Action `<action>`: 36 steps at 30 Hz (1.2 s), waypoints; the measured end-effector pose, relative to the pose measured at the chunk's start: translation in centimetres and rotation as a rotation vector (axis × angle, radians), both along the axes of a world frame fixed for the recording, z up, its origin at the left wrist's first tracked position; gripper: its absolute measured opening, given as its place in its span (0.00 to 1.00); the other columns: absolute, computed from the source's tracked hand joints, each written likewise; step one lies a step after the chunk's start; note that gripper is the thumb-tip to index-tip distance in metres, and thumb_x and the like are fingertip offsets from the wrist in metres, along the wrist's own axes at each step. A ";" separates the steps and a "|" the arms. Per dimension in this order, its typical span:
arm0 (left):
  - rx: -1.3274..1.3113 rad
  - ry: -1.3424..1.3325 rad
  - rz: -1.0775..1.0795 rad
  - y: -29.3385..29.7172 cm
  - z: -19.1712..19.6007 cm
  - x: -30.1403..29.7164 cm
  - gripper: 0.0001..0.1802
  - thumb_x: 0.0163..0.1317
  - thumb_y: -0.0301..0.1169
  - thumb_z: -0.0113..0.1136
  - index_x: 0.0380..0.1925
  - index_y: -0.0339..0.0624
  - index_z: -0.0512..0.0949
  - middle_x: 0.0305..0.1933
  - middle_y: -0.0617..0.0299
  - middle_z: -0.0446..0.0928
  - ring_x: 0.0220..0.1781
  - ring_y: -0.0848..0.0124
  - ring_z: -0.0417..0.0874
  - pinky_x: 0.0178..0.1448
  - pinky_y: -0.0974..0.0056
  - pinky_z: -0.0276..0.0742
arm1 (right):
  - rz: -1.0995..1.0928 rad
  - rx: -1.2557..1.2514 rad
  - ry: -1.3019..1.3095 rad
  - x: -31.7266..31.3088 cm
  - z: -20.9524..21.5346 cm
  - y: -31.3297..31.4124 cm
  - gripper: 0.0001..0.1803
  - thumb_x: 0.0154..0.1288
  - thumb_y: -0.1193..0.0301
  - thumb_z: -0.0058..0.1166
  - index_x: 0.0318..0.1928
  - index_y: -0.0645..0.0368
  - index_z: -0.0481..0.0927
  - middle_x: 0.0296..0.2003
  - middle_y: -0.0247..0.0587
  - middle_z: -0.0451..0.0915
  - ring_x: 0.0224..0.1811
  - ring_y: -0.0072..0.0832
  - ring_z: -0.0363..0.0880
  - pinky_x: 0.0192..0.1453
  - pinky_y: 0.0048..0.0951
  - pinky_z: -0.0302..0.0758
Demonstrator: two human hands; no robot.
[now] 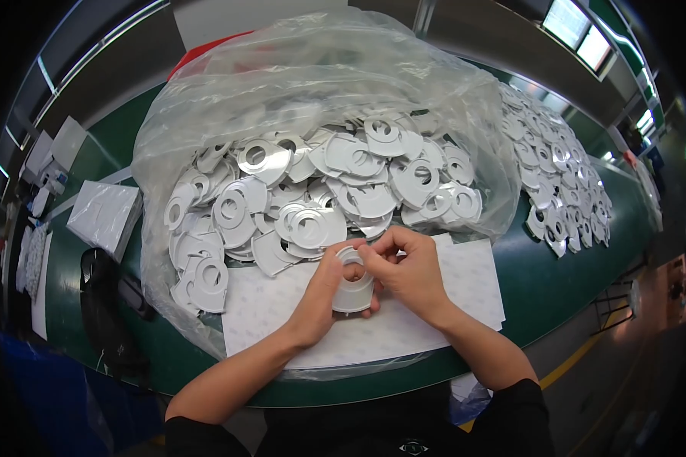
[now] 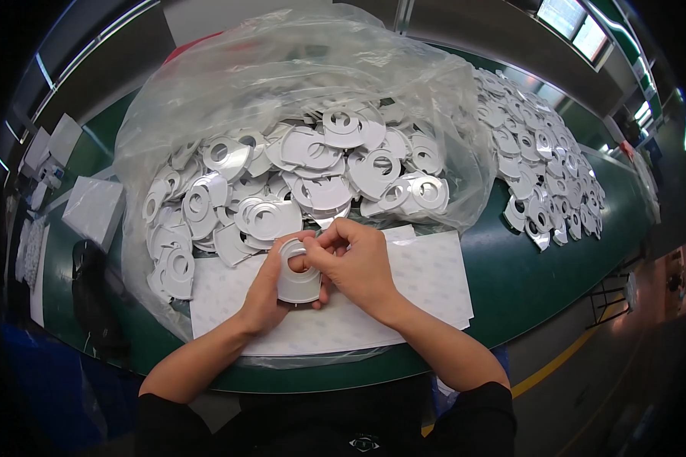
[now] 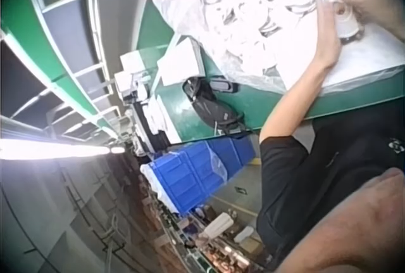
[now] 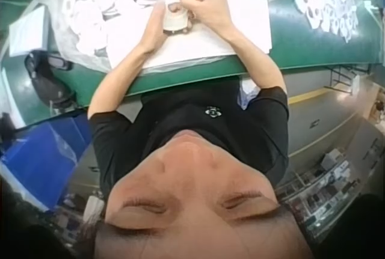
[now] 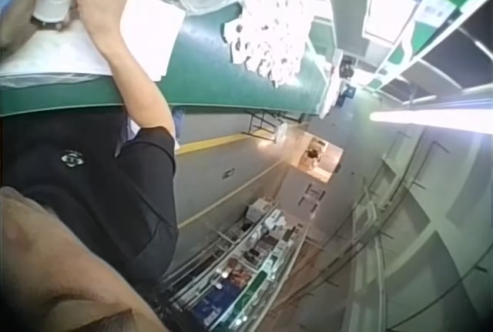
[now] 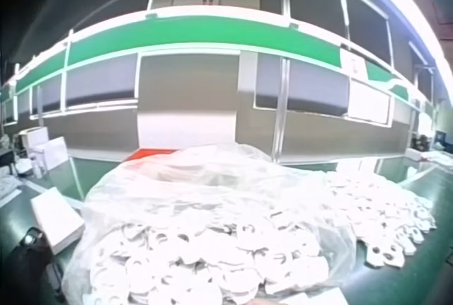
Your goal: Applying circular adhesive stickers to white plastic components at a factory assembly station.
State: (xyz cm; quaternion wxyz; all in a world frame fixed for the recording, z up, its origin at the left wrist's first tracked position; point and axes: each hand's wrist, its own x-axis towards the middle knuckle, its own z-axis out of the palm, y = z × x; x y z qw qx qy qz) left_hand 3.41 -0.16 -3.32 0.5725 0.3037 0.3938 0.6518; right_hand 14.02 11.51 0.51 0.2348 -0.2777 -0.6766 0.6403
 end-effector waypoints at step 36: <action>-0.014 -0.110 -0.044 0.1 0.9 -0.5 0.42 0.64 0.65 0.28 0.66 0.43 0.49 0.56 0.46 0.68 0.50 0.59 0.77 0.50 0.56 0.76 | 0.095 0.306 -0.101 1.6 1.2 3.4 0.12 0.64 0.67 0.53 0.29 0.63 0.74 0.19 0.36 0.73 0.19 0.23 0.71 0.23 0.27 0.67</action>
